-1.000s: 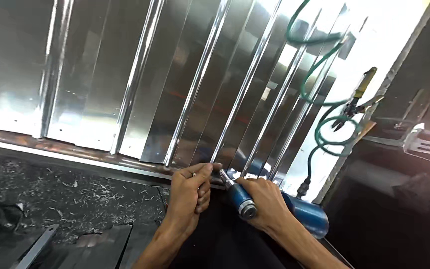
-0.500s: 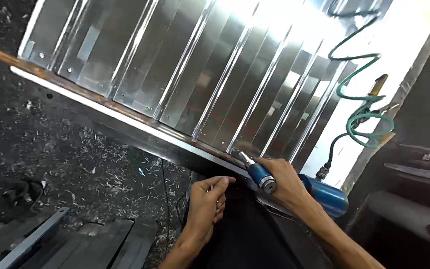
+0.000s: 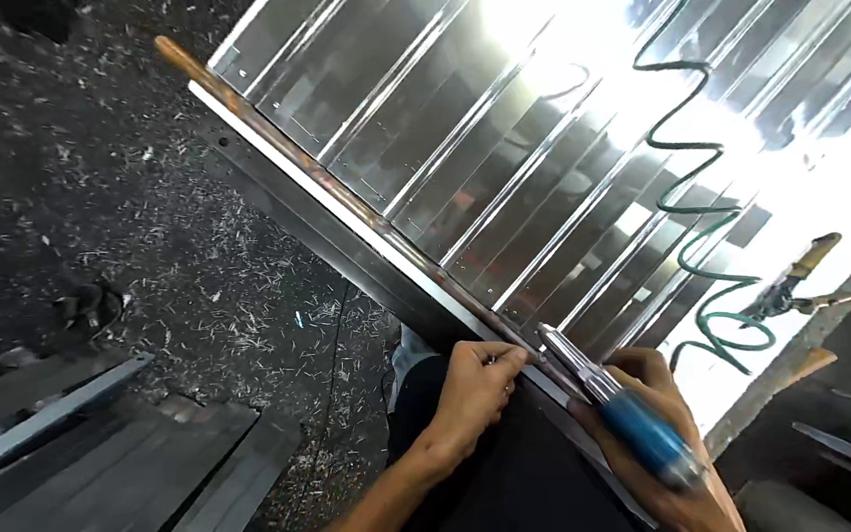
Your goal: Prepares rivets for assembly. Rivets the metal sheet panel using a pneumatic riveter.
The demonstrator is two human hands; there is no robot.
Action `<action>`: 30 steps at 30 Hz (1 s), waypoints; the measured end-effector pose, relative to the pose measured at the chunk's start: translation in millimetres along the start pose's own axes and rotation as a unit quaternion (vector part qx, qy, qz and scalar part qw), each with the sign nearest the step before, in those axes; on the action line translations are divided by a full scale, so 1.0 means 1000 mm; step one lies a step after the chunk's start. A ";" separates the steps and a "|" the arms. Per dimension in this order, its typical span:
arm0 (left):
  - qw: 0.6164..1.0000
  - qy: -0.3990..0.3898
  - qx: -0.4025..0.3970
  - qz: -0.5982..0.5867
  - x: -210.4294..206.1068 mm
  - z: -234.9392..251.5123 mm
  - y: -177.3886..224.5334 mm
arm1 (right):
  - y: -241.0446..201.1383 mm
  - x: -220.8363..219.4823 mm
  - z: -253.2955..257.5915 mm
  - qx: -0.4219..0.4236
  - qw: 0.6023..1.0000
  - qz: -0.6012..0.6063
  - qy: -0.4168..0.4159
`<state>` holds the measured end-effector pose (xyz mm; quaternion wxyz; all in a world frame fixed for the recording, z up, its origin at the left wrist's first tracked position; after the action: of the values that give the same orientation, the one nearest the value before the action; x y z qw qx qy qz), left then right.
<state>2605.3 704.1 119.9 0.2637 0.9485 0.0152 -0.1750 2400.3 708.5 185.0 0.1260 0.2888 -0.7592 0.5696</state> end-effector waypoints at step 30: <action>0.982 -0.131 -0.121 -0.067 -0.064 -0.109 -0.093 | -0.015 -0.046 -0.152 0.063 0.928 0.251 0.270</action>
<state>2569.6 843.1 183.0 0.3637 0.8753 0.0655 -0.3119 2424.8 861.6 221.7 0.1609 -0.0683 -0.7068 0.6855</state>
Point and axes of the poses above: each hand's wrist, its own z-axis towards the middle knuckle, its own x-axis out of the back of the hand, y = z × x, the point moved 3 cm from there along z, towards the middle knuckle, and after that the axes turned 14 degrees about z, right-handed, at the moved point
